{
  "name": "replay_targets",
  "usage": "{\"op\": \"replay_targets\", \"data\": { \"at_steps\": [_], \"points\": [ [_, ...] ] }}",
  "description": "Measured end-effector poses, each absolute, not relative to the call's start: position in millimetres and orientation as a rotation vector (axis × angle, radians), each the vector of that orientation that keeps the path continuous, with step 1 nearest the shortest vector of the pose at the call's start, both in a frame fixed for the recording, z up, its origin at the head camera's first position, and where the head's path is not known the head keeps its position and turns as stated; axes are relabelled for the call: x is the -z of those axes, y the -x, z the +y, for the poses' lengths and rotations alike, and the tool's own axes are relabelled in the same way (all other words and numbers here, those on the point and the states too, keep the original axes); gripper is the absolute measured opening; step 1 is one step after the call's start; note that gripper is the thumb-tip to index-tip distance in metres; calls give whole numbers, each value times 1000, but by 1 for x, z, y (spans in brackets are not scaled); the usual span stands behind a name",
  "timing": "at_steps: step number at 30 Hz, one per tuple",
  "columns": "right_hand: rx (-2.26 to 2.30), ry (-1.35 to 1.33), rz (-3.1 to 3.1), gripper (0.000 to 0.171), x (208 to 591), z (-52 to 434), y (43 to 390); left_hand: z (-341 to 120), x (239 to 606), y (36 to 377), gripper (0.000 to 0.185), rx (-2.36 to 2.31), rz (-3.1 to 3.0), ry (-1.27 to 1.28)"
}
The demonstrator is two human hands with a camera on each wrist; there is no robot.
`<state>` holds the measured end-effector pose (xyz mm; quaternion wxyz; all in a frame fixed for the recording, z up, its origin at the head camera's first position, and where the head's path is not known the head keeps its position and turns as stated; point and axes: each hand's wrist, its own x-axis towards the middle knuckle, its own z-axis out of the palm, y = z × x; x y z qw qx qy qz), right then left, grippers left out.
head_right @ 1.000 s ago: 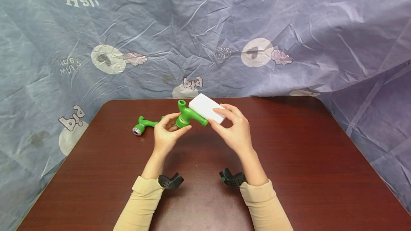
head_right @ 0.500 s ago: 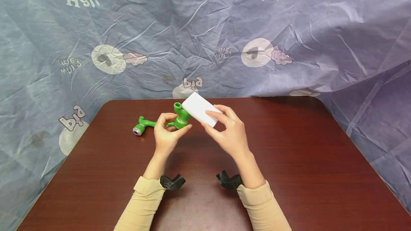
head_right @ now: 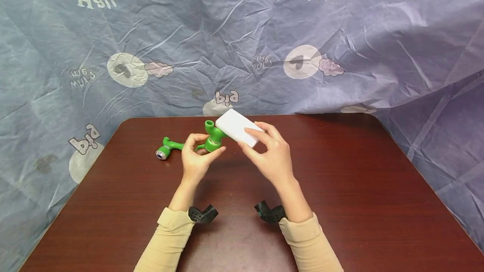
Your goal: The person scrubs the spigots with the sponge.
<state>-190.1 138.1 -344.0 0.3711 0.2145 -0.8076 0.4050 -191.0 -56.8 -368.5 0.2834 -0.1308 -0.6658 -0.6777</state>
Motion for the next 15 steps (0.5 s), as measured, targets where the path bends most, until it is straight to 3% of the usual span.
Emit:
{"op": "replay_targets", "data": {
  "at_steps": [5,15],
  "points": [
    [-1038,-592,-2097,32,345,136,190,-57,367,190,44,1808,-1751,333],
    [-1047,-357,-2086,31,346,157,198,-60,366,191,44,1821,-1728,319]
  ]
}}
